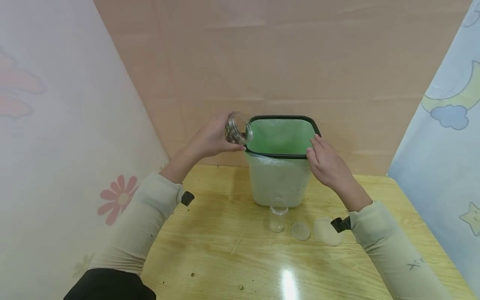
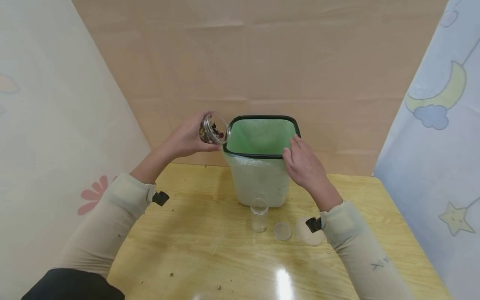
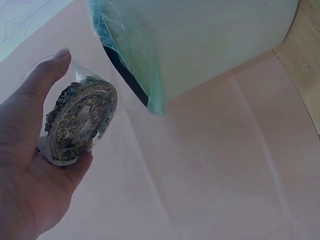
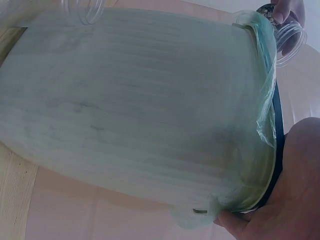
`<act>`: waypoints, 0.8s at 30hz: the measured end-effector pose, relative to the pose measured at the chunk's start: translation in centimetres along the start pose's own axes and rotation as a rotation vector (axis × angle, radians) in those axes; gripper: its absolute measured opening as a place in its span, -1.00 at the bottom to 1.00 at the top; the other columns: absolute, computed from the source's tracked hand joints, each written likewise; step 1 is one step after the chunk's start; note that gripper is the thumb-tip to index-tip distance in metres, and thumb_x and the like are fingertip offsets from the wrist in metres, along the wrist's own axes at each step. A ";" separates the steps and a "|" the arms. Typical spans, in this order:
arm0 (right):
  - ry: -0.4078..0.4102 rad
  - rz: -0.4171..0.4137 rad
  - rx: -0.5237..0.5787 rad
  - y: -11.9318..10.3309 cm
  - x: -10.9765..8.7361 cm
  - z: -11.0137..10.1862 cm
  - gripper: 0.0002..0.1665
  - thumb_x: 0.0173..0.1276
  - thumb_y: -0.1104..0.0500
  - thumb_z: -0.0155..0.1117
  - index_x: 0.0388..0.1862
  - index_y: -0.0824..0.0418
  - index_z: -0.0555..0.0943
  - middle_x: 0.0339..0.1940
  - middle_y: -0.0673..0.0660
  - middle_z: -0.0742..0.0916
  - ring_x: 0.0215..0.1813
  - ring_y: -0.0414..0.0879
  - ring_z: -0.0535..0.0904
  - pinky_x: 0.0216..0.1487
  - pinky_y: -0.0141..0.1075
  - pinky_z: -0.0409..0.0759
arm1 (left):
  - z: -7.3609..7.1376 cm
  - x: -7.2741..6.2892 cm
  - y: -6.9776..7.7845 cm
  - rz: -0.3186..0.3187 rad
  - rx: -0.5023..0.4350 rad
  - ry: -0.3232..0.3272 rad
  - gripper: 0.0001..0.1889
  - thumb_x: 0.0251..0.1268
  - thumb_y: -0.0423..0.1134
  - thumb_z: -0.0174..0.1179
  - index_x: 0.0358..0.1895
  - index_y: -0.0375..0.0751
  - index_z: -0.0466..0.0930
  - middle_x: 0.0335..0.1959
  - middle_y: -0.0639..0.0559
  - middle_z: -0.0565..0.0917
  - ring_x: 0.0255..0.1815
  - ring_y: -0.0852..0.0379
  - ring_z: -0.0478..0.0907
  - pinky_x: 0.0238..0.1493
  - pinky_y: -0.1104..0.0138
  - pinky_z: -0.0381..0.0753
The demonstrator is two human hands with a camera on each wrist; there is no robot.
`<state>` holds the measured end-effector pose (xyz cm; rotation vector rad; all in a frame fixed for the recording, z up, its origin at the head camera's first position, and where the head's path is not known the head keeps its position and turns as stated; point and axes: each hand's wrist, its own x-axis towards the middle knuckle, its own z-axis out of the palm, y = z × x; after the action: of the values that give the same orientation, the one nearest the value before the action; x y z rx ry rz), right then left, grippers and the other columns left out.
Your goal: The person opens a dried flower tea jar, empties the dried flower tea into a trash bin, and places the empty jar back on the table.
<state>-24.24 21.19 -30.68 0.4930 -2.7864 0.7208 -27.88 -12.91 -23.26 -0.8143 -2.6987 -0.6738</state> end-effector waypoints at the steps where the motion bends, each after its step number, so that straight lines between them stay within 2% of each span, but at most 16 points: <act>1: 0.000 -0.001 -0.002 0.0 0.0 0.0 -0.23 0.67 -0.03 -0.48 0.55 0.54 0.09 0.61 0.47 0.10 0.61 0.40 -0.03 0.55 0.24 -0.02 | 0.0 0.1 0.0 -0.001 0.005 -0.001 0.07 -0.05 0.06 0.60 0.50 -0.25 0.19 0.30 -0.13 0.45 0.28 -0.04 0.42 0.27 0.08 0.52; 12: -0.010 -0.001 -0.018 0.2 0.1 0.2 -0.23 0.67 -0.02 -0.48 0.55 0.55 0.08 0.61 0.48 0.10 0.60 0.40 -0.04 0.55 0.23 -0.03 | 0.2 0.7 0.0 -0.011 0.040 0.018 0.08 -0.02 0.06 0.59 0.53 -0.20 0.14 0.37 -0.16 0.40 0.35 -0.09 0.36 0.32 0.03 0.47; 24: -0.017 -0.003 -0.027 0.1 -0.2 0.0 -0.22 0.67 -0.04 -0.50 0.55 0.55 0.08 0.61 0.49 0.10 0.60 0.41 -0.03 0.55 0.23 -0.03 | 0.8 1.4 1.0 -0.020 0.064 0.021 0.10 -0.01 0.05 0.59 0.54 -0.22 0.12 0.36 -0.19 0.39 0.33 -0.10 0.39 0.31 0.06 0.50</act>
<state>-24.06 21.27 -30.81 0.5008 -2.8063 0.6811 -28.55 -11.10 -23.09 -0.7612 -2.6976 -0.5943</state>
